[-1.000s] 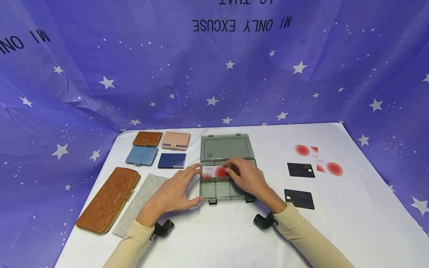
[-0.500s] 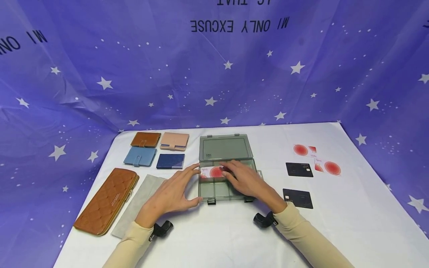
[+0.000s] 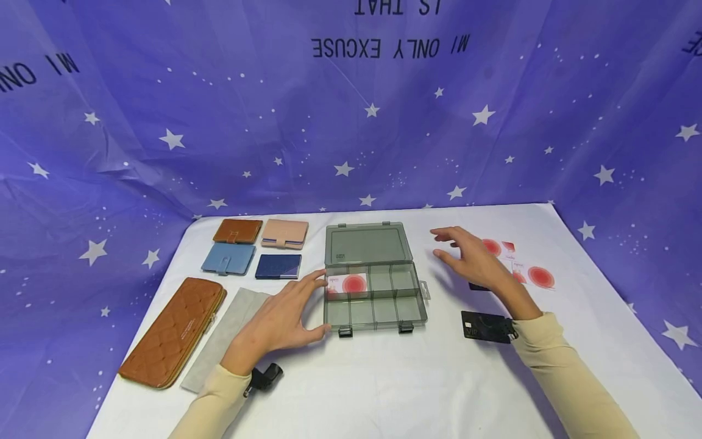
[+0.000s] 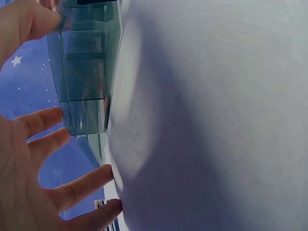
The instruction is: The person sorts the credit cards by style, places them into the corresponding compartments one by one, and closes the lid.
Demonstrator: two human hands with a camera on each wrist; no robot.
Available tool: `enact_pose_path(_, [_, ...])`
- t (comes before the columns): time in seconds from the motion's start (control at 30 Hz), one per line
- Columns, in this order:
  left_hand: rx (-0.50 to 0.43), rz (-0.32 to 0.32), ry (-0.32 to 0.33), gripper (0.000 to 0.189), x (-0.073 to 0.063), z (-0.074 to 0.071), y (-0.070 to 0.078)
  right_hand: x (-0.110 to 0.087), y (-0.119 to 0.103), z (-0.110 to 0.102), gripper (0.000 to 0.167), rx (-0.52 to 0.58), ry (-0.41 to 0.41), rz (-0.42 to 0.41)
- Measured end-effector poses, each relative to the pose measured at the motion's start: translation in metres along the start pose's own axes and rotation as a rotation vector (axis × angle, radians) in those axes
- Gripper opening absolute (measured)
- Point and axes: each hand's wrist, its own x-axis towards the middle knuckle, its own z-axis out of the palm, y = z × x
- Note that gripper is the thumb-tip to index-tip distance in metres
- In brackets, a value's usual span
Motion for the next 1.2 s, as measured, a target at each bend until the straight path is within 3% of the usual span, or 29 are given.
enact_pose_path(0.17, [-0.013,-0.002,-0.01,0.089,0.002,0.004,0.001,-0.02,0.051,-0.036,0.047,-0.123,0.011,0.037])
enact_pose_path(0.27, [-0.009,-0.001,-0.016,0.09,0.003,0.006,0.002,-0.034,0.079,-0.053,0.051,-0.129,-0.025,0.138])
enact_pose_path(0.4, [-0.003,-0.001,-0.017,0.09,0.003,0.006,0.002,-0.047,0.11,-0.063,0.055,-0.156,-0.097,0.235])
enact_pose_path(0.53, [-0.002,-0.001,-0.02,0.089,0.003,0.006,0.002,-0.056,0.131,-0.068,0.058,-0.218,-0.139,0.25])
enact_pose_path(0.93, [0.01,-0.021,-0.028,0.089,0.002,0.003,0.0,-0.06,0.151,-0.079,0.061,-0.229,-0.214,0.307])
enact_pose_path(1.1, [0.014,-0.031,-0.026,0.09,0.0,0.002,-0.001,-0.055,0.151,-0.078,0.06,-0.18,-0.192,0.29])
enact_pose_path(1.2, [0.012,-0.038,-0.033,0.09,-0.001,0.0,-0.002,-0.052,0.148,-0.077,0.06,-0.165,-0.173,0.326])
